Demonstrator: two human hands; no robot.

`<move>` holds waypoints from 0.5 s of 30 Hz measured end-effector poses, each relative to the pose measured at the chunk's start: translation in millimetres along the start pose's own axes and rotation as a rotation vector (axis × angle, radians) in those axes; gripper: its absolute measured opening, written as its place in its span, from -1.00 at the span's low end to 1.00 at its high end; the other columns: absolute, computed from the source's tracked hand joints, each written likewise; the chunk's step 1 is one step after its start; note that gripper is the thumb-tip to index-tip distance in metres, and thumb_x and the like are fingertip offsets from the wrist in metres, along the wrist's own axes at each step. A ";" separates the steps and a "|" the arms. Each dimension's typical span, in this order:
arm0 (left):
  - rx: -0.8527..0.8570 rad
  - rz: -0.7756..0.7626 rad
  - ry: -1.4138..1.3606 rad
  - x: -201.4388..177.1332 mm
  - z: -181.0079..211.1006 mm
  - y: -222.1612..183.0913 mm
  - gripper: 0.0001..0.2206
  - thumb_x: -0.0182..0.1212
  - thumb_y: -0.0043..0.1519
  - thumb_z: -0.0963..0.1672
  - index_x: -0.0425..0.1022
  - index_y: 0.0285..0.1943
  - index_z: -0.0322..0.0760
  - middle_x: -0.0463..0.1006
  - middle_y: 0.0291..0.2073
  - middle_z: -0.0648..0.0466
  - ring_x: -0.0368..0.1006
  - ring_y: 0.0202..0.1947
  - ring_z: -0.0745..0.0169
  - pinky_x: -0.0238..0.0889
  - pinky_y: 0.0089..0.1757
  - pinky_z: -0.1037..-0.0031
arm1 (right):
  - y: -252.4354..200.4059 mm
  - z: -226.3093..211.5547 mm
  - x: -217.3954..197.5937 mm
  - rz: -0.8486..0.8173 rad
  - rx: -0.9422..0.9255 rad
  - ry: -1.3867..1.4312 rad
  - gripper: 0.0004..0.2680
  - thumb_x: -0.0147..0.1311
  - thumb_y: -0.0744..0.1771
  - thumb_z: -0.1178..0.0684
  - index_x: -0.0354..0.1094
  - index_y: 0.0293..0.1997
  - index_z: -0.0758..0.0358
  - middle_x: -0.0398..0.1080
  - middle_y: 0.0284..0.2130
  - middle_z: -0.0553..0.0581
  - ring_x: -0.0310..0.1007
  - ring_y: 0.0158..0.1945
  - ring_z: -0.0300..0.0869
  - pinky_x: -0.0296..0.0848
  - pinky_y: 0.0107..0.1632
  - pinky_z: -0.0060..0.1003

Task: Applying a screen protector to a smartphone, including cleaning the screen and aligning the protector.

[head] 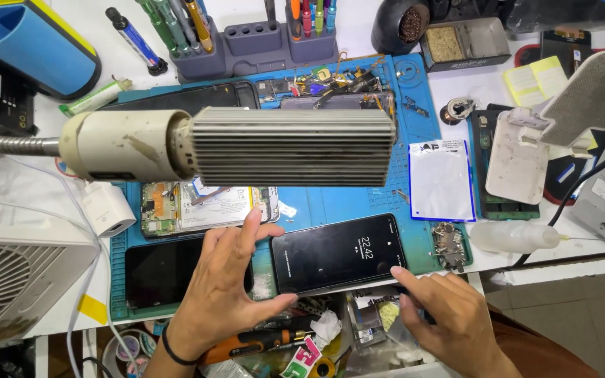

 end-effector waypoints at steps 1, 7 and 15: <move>0.001 -0.001 -0.001 0.9 -0.7 0.2 0.23 0.68 -0.07 0.02 -0.34 0.63 -0.18 0.53 0.20 0.04 0.46 -0.02 0.15 0.11 0.04 0.17 | 0.7 1.2 0.7 0.000 0.002 -0.001 -0.71 0.05 0.35 0.09 0.32 0.23 0.15 0.33 -0.58 -0.07 0.17 -0.57 -0.23 0.26 -0.41 -0.26; 0.007 0.013 -0.013 1.2 -1.6 4.0 0.23 0.67 -0.07 0.01 -0.36 0.63 -0.14 0.54 0.20 0.01 0.46 0.08 0.12 0.11 0.07 0.17 | 1.5 7.2 7.1 -0.010 -0.014 0.012 -0.67 0.12 0.31 0.16 0.30 0.24 0.19 0.30 -0.61 -0.09 0.18 -0.57 -0.26 0.25 -0.42 -0.29; -0.002 0.017 -0.021 3.5 -3.2 8.8 0.24 0.68 -0.04 0.01 -0.40 0.64 -0.08 0.52 0.21 0.00 0.44 0.05 0.10 0.09 0.10 0.17 | -3.0 22.2 12.8 -0.005 -0.002 0.134 -0.77 0.15 0.28 0.14 0.33 0.03 0.15 0.45 -0.49 0.00 0.35 -0.51 -0.21 0.30 -0.39 -0.28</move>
Point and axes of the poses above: each hand's wrist, its own y-axis towards the middle knuckle, its own x-axis out of the palm, z = x × y, the point moved 10 cm from there along y, towards the middle knuckle
